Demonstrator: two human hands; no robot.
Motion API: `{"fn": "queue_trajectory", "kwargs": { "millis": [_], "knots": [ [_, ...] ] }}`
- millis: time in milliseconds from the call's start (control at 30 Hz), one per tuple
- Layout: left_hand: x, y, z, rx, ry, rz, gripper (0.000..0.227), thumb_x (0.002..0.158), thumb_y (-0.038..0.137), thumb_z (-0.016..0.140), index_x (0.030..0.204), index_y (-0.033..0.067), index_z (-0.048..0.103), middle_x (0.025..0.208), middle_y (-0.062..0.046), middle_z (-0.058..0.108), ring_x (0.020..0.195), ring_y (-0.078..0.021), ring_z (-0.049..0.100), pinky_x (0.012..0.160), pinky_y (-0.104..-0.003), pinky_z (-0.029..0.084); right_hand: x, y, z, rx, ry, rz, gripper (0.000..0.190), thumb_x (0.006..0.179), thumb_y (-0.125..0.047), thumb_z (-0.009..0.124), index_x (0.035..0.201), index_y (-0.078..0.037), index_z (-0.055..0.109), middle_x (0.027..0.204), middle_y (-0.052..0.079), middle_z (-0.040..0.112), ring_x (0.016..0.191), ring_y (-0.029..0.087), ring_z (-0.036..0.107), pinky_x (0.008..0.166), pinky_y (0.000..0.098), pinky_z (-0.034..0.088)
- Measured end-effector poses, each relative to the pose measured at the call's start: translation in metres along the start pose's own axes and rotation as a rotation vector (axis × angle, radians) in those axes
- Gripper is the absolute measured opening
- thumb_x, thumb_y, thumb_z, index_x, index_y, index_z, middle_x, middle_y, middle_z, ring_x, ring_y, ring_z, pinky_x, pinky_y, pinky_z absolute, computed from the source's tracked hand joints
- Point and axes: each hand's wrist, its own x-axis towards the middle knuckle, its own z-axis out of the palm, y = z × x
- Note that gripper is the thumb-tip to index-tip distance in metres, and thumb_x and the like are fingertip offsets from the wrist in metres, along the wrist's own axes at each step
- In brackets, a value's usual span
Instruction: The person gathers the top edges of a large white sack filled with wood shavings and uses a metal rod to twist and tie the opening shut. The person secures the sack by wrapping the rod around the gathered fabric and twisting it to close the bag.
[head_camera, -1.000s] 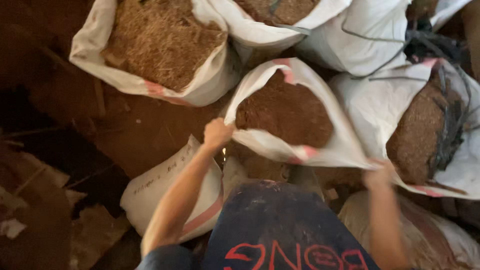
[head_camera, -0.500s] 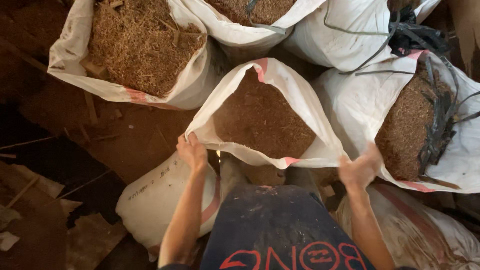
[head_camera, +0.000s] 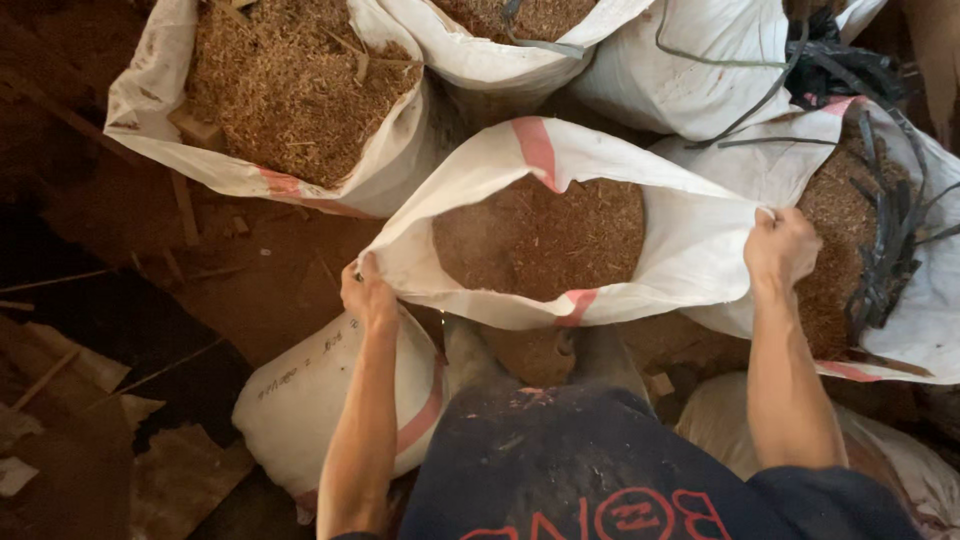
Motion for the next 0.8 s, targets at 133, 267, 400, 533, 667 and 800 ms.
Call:
{"fn": "queue_trajectory", "kwargs": {
  "millis": [133,267,400,533,667,800],
  "knots": [
    [-0.04,0.009,-0.006,0.018,0.072,0.192,0.088,0.067,0.011,0.093,0.139,-0.0085,0.046,0.123,-0.027,0.054,0.113,-0.037,0.056,0.093,-0.043,0.044,-0.061,-0.009,-0.01,0.412,-0.035,0.24,0.072,0.092,-0.024,0.079,0.147,0.004,0.042,0.131,0.027,0.057,0.113,0.038,0.061,0.09,0.043,0.052],
    [-0.068,-0.008,0.026,-0.296,0.0,0.069,0.09,0.062,0.009,0.087,0.139,-0.0051,0.043,0.127,-0.019,0.061,0.117,-0.0304,0.06,0.101,-0.04,0.046,-0.106,0.0,0.008,0.415,-0.059,0.058,0.079,0.094,-0.024,0.084,0.142,0.014,0.035,0.14,0.035,0.04,0.126,0.045,0.045,0.103,0.0536,0.037],
    [-0.05,-0.027,0.054,-0.203,0.1,-0.239,0.054,0.091,0.03,0.076,0.128,-0.0057,0.059,0.12,-0.018,0.068,0.111,-0.0257,0.063,0.099,-0.04,0.047,-0.083,0.013,0.039,0.777,0.047,0.142,0.048,0.097,-0.028,0.071,0.125,0.009,0.058,0.126,0.027,0.053,0.117,0.04,0.052,0.102,0.0545,0.04],
    [0.005,-0.031,0.079,-0.46,0.235,0.044,0.037,0.102,0.028,0.057,0.104,-0.0069,0.07,0.091,-0.017,0.067,0.085,-0.0227,0.058,0.078,-0.039,0.049,-0.036,0.015,0.05,0.429,0.353,-0.241,0.03,0.112,-0.02,0.067,0.107,0.009,0.065,0.12,0.025,0.055,0.119,0.041,0.047,0.106,0.0569,0.036],
    [0.059,-0.049,0.101,-0.677,0.279,0.059,0.025,0.098,0.024,0.053,0.101,0.0028,0.066,0.091,-0.006,0.061,0.084,-0.0186,0.057,0.079,-0.035,0.05,-0.025,-0.011,0.054,0.4,0.39,-0.565,0.028,0.108,-0.009,0.059,0.086,0.009,0.057,0.132,0.028,0.055,0.123,0.04,0.046,0.112,0.0539,0.036],
    [0.091,-0.073,0.107,-1.144,0.029,-0.185,0.028,0.099,0.029,0.046,0.091,0.0076,0.063,0.094,-0.003,0.062,0.087,-0.0179,0.061,0.079,-0.035,0.055,-0.042,-0.057,0.052,0.856,0.148,-0.294,0.016,0.104,-0.011,0.058,0.097,0.003,0.063,0.127,0.02,0.062,0.107,0.031,0.052,0.1,0.0483,0.042]
  ]
}}
